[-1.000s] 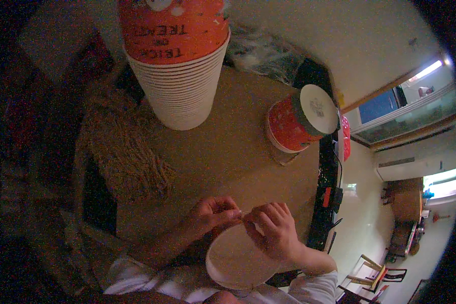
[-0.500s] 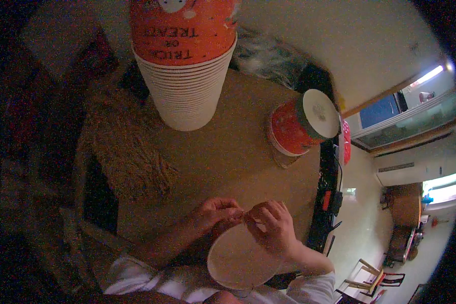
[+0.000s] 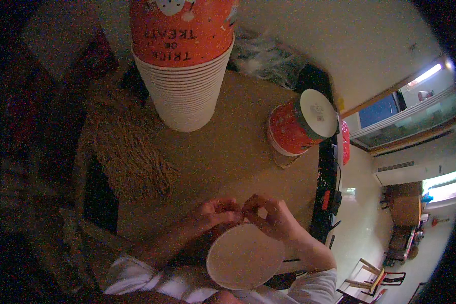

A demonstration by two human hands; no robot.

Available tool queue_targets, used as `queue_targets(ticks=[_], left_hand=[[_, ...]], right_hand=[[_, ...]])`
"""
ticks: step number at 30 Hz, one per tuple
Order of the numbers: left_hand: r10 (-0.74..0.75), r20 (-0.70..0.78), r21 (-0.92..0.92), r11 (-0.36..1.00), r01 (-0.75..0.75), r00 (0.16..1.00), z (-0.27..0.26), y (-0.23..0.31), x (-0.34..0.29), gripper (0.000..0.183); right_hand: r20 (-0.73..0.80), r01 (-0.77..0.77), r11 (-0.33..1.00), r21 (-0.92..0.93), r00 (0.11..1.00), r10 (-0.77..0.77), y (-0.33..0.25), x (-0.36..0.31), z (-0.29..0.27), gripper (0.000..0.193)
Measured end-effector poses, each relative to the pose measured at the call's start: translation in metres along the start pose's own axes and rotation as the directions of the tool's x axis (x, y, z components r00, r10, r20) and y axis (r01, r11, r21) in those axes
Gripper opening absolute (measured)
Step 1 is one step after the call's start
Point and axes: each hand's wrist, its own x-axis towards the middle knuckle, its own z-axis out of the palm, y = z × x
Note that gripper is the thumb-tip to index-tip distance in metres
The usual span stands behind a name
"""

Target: Threading a handle string through the holes of a paper bucket to assemble it.

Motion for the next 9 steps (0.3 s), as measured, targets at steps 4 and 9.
queue_targets(ticks=[4, 9], left_hand=[[-0.077, 0.001, 0.026, 0.997, 0.077, 0.997, 0.0, 0.008, 0.001, 0.011], [-0.065, -0.032, 0.032, 0.997, 0.066, 0.997, -0.006, -0.004, 0.004, 0.013]], right_hand=[[-0.007, 0.022, 0.999, -0.034, 1.0, -0.023, 0.001, 0.001, 0.001, 0.008], [-0.032, 0.033, 0.993, -0.116, 0.999, -0.037, -0.001, -0.001, 0.002, 0.01]])
